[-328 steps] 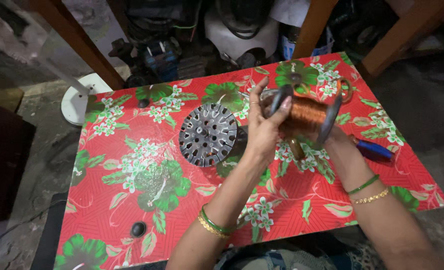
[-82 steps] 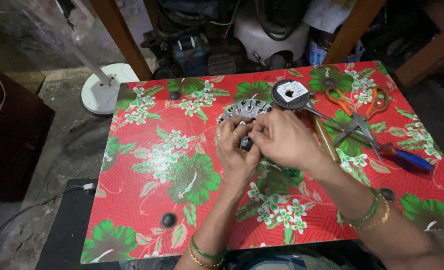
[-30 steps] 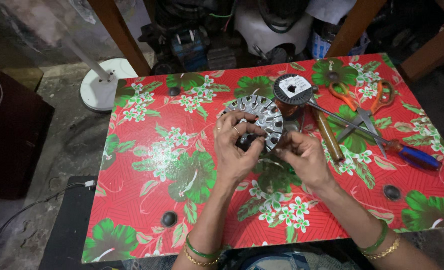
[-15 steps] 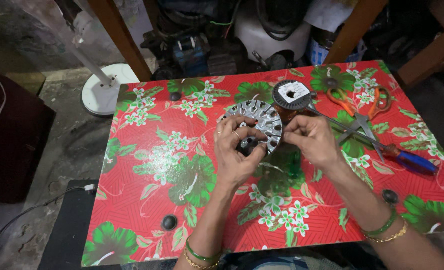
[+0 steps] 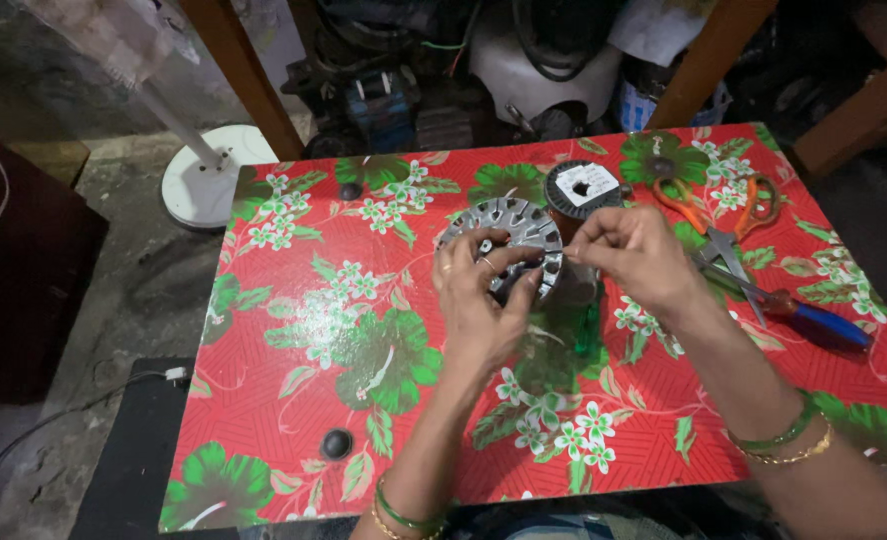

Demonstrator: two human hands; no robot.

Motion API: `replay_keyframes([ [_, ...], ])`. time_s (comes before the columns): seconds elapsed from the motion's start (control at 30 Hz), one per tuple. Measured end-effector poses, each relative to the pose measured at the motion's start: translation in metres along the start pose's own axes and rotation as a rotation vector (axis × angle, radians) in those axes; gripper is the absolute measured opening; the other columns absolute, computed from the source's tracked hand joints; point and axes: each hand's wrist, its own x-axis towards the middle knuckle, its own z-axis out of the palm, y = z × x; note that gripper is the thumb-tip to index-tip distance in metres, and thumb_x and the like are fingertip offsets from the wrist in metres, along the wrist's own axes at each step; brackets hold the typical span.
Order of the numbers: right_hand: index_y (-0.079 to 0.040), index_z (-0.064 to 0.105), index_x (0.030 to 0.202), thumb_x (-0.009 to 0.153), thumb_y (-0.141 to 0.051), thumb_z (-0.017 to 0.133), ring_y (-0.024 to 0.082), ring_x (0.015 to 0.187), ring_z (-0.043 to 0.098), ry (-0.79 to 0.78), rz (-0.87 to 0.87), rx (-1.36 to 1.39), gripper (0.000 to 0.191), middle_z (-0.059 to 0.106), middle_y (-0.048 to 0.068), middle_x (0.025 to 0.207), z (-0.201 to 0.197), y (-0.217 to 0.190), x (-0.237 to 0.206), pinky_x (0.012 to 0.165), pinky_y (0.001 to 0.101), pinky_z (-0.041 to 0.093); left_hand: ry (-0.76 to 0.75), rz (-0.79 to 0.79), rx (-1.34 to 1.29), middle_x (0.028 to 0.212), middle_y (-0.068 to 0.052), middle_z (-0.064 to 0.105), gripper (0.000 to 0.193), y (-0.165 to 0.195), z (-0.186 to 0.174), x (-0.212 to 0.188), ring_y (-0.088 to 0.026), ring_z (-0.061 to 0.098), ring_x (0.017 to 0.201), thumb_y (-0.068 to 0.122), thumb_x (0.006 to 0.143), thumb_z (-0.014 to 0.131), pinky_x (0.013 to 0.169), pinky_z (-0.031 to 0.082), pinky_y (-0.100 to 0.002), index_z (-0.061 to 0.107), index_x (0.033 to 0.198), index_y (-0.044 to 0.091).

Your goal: The person winds copper wire onto a slotted metal rotor by hand, threading the wire through slots and rotating the rotor to build up the coil. The person uses a wire spool and occasionally adjusts the wire path with their fingers.

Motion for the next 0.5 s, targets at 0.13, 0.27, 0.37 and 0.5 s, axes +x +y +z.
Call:
replay_keyframes([
  [0.13,-0.002,0.071,0.083,0.087,-0.008,0.075,0.002,0.055,0.047,-0.007,0.062,0.004,0.008,0.060,-0.005,0.064,0.001,-0.007,0.007,0.049,0.0222,0.032,0.033,-0.011,0.015,0.122,-0.010,0.064,0.030,0.006,0.005,-0.003,-0.032,0.050,0.127,0.021,0.080,0.081,0.114,0.032,-0.050,0.078,0.109,0.015],
  [0.27,-0.003,0.071,0.082,0.085,-0.009,0.075,0.001,0.056,0.047,-0.037,-0.051,-0.111,0.007,0.062,-0.006,0.066,0.001,-0.011,0.012,0.047,0.0225,0.033,0.082,-0.038,0.044,0.125,-0.012,0.061,0.050,0.013,0.011,-0.012,-0.033,0.049,0.129,0.024,0.079,0.080,0.117,0.030,-0.052,0.067,0.126,0.011],
  [0.37,-0.002,0.072,0.081,0.086,-0.013,0.076,0.003,0.052,0.048,-0.046,-0.037,-0.201,0.012,0.061,-0.004,0.062,0.001,-0.018,0.019,0.046,0.0245,0.035,0.090,0.007,0.072,0.130,-0.015,0.056,0.064,0.013,0.013,-0.015,-0.035,0.047,0.130,0.030,0.079,0.082,0.117,0.026,-0.054,0.059,0.135,0.008],
  [0.5,-0.001,0.072,0.079,0.085,-0.015,0.075,0.005,0.052,0.050,-0.029,-0.096,-0.420,0.015,0.061,-0.001,0.058,0.000,-0.033,0.023,0.046,0.0266,0.038,0.045,0.043,0.155,0.135,-0.014,0.056,0.076,0.008,0.006,-0.013,-0.034,0.047,0.133,0.041,0.079,0.084,0.117,0.028,-0.054,0.054,0.141,0.008],
])
